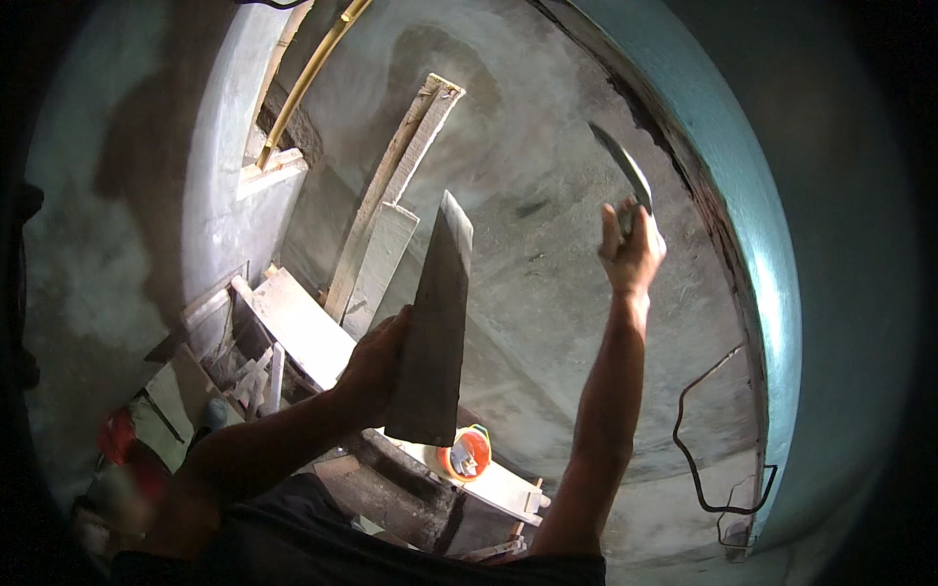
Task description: The person scoops cement from a bucket using a trowel and applies it to a curved wall section, smoothing it with a larger trowel. The person repeats this process multiple times, working on different sections of the wall.
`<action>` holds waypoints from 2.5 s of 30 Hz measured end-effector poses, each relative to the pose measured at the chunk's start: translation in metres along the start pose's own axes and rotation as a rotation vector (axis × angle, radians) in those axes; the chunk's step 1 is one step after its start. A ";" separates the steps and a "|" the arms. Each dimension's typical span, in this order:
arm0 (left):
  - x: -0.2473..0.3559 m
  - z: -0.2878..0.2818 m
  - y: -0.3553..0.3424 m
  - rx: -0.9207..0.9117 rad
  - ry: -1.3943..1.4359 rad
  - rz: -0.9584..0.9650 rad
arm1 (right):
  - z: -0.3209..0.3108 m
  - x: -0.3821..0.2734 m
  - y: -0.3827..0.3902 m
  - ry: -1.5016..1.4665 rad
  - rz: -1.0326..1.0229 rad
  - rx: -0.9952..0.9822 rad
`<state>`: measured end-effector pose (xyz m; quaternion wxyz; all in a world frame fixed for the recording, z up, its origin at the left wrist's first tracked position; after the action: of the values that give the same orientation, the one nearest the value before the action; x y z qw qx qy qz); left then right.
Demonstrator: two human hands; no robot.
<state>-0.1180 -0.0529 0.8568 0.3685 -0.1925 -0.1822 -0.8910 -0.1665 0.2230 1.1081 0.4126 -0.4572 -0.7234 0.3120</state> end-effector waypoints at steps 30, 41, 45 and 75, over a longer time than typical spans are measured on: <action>-0.010 -0.032 0.011 -0.048 -0.043 0.123 | 0.045 -0.028 -0.075 -0.217 0.025 0.083; 0.003 -0.040 0.004 -0.058 -0.087 0.149 | -0.035 0.040 -0.004 -0.170 0.106 0.111; -0.006 -0.033 0.000 -0.036 -0.117 0.059 | -0.077 0.087 0.052 -0.152 0.221 0.164; 0.022 -0.128 0.002 0.057 -0.022 0.114 | 0.073 -0.032 -0.090 -0.391 0.172 0.278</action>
<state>-0.1578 -0.1265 0.7577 0.4221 -0.2017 -0.2003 -0.8608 -0.2598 0.1535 1.1392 0.2957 -0.3866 -0.6982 0.5250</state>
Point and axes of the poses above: each hand's wrist, its own y-axis away from the middle knuckle, its own z-axis out of the palm, x = y × z, the point moved 5 cm from there along -y, towards the middle knuckle, and after that the axes turned 7 degrees about -y, right-handed, at the moved point
